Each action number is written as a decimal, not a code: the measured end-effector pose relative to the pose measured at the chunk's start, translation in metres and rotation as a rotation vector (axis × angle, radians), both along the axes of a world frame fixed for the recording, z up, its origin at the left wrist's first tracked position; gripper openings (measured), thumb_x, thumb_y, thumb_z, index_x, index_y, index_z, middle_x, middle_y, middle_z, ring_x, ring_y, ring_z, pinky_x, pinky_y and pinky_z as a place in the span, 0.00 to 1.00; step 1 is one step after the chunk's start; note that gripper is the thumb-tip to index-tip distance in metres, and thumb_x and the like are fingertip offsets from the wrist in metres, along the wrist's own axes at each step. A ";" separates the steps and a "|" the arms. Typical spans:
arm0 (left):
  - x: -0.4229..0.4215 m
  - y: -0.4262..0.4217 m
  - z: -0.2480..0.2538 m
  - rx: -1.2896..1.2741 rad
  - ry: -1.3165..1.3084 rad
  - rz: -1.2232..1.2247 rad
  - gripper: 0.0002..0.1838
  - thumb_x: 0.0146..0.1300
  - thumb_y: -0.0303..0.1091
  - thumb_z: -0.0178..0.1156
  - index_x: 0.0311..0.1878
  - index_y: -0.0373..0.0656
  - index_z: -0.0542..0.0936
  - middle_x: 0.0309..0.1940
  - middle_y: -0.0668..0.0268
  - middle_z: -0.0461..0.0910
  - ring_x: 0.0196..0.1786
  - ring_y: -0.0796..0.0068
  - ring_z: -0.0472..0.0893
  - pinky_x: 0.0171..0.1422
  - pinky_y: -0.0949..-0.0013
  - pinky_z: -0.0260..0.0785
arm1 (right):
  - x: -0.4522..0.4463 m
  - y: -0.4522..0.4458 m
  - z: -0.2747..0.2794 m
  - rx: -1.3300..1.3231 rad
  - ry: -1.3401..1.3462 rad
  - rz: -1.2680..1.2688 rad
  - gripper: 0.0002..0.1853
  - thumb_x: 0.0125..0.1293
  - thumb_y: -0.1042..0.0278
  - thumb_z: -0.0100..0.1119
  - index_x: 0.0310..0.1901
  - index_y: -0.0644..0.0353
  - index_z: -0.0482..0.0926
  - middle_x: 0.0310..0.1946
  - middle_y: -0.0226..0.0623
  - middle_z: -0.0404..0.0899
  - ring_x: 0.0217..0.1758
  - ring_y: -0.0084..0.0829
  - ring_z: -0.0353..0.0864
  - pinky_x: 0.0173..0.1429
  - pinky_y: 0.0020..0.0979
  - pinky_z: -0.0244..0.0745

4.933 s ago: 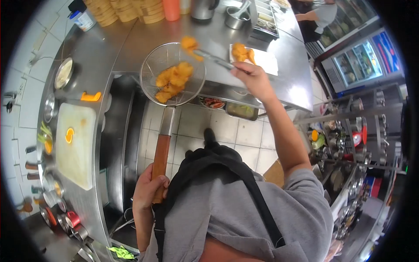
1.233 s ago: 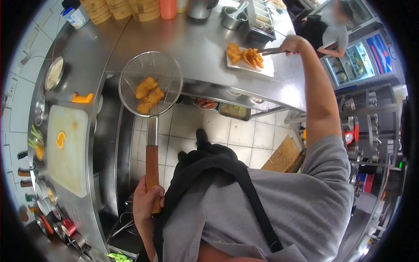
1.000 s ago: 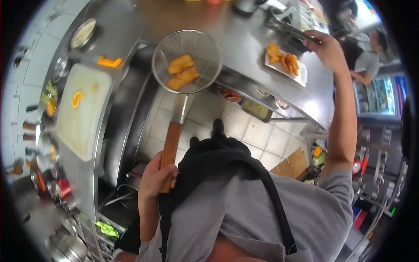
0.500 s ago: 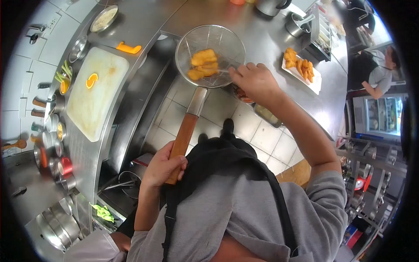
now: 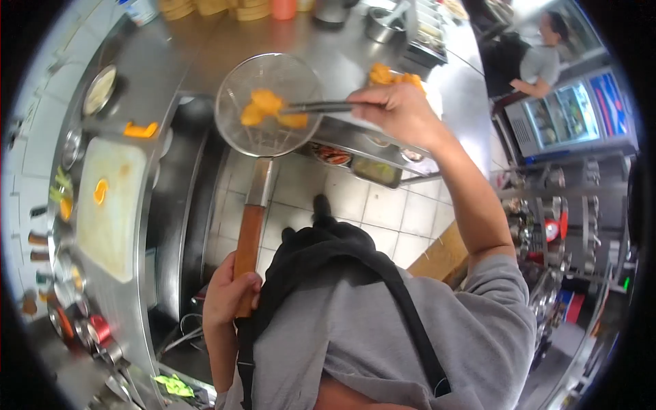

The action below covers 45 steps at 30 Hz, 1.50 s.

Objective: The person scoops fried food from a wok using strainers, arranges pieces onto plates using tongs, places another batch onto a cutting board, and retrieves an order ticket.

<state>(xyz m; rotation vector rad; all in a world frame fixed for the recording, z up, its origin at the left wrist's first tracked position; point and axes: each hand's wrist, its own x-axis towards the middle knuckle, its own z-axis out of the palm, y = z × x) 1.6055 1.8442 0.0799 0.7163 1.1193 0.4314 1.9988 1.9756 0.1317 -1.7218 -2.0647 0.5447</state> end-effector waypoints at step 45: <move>-0.005 0.003 -0.020 -0.010 -0.039 0.098 0.18 0.63 0.29 0.59 0.56 0.38 0.70 0.24 0.65 0.75 0.18 0.76 0.74 0.22 0.74 0.68 | 0.219 0.010 -0.044 -0.357 -0.896 -0.730 0.16 0.59 0.53 0.67 0.42 0.54 0.88 0.43 0.44 0.87 0.50 0.46 0.86 0.53 0.44 0.80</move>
